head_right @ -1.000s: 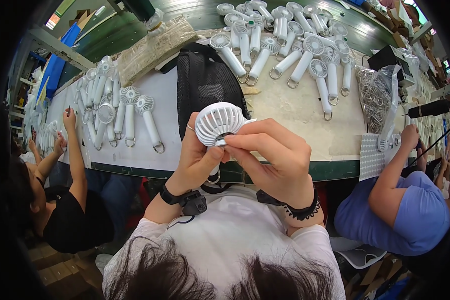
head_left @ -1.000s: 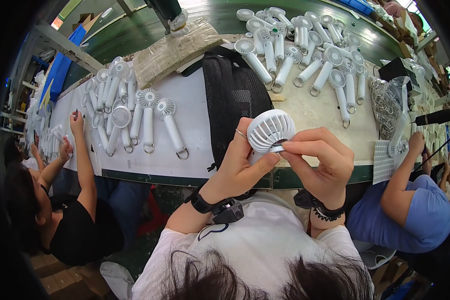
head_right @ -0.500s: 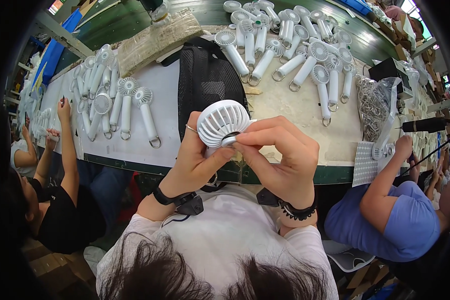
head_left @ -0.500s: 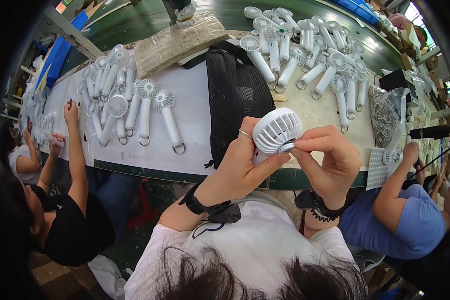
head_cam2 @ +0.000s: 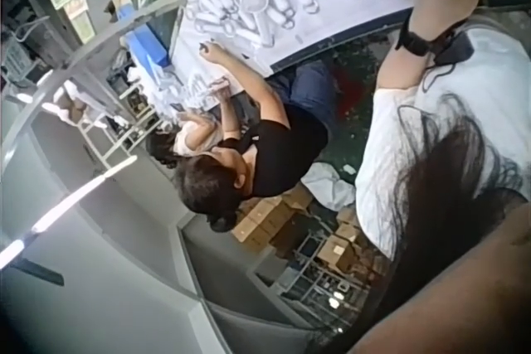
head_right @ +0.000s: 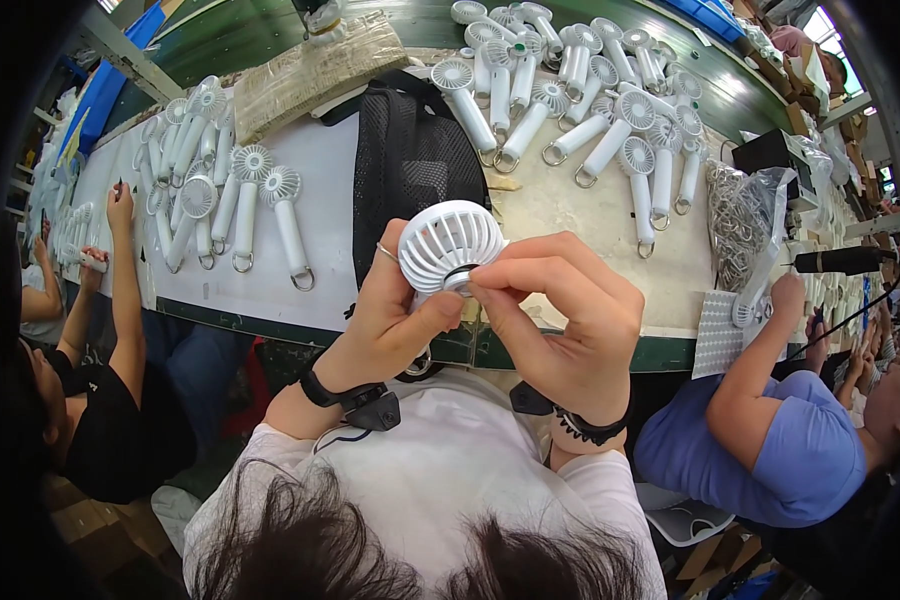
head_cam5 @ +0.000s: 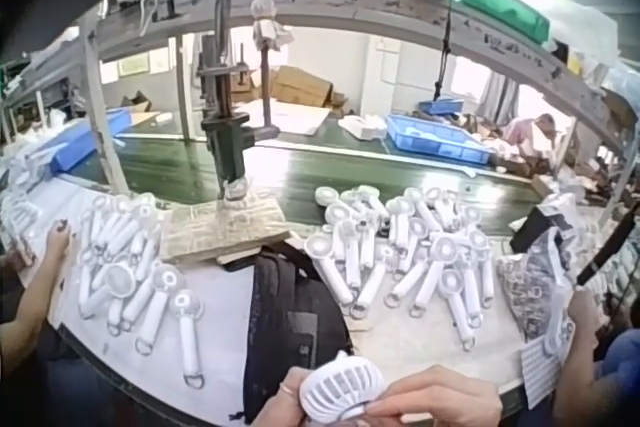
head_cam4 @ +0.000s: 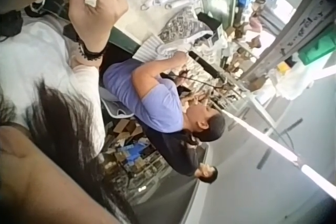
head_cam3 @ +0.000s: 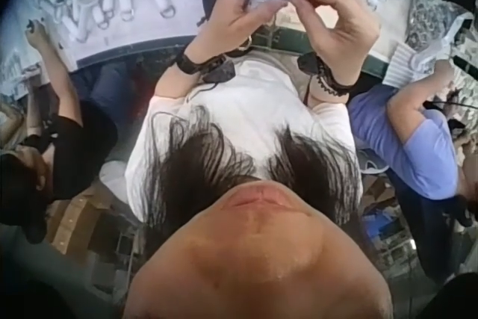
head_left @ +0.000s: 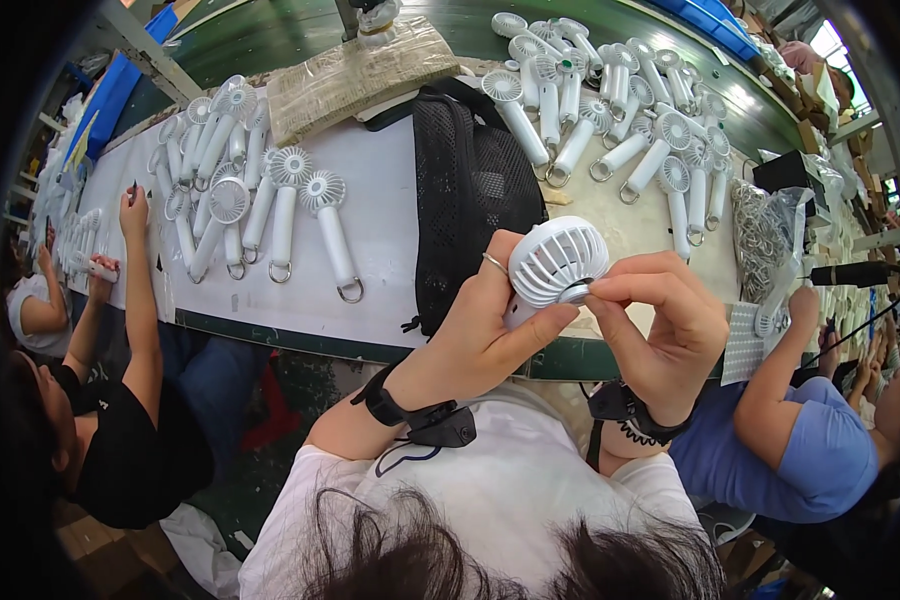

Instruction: The person assembles a handheld fan by inserting a circuit board into the fan head, trimming the wires with shears, and pressing a plastic cap over the assembly. They then place the fan under a press and set it aside on the table.

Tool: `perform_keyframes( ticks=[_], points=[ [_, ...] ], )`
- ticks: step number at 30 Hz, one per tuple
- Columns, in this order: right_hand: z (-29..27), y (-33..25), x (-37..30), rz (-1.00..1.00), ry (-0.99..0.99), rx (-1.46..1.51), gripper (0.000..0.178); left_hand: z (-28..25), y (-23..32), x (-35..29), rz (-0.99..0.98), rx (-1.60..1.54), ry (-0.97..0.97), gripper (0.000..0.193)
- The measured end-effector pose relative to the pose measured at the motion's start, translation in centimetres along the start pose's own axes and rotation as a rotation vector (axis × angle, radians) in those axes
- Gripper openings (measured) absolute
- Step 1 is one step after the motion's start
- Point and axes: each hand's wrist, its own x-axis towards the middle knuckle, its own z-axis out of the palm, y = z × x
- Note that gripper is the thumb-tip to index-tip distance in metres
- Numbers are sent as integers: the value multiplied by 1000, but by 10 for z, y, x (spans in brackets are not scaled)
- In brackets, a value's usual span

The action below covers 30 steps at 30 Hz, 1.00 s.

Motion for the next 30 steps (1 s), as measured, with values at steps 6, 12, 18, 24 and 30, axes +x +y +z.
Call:
perform_keyframes(
  ticks=[6, 12, 18, 24, 30],
  points=[
    [3, 1, -1, 15, -1, -9, 15, -1, 2, -2, -95, -15, -3, 36],
    [4, 8, -1, 7, -7, 59, 18, -2, -9, -5, -75, -107, -3, 35],
    [7, 12, -3, 62, 64, 230, 20, 6, -11, -5, 38, -225, 15, 35],
    [7, 9, -8, -40, 72, 135, 20, 10, -9, -4, 109, -274, 1, 38],
    [9, 3, -9, -45, 84, 95, 20, 12, -8, -5, 118, -294, -4, 37]
  ],
)
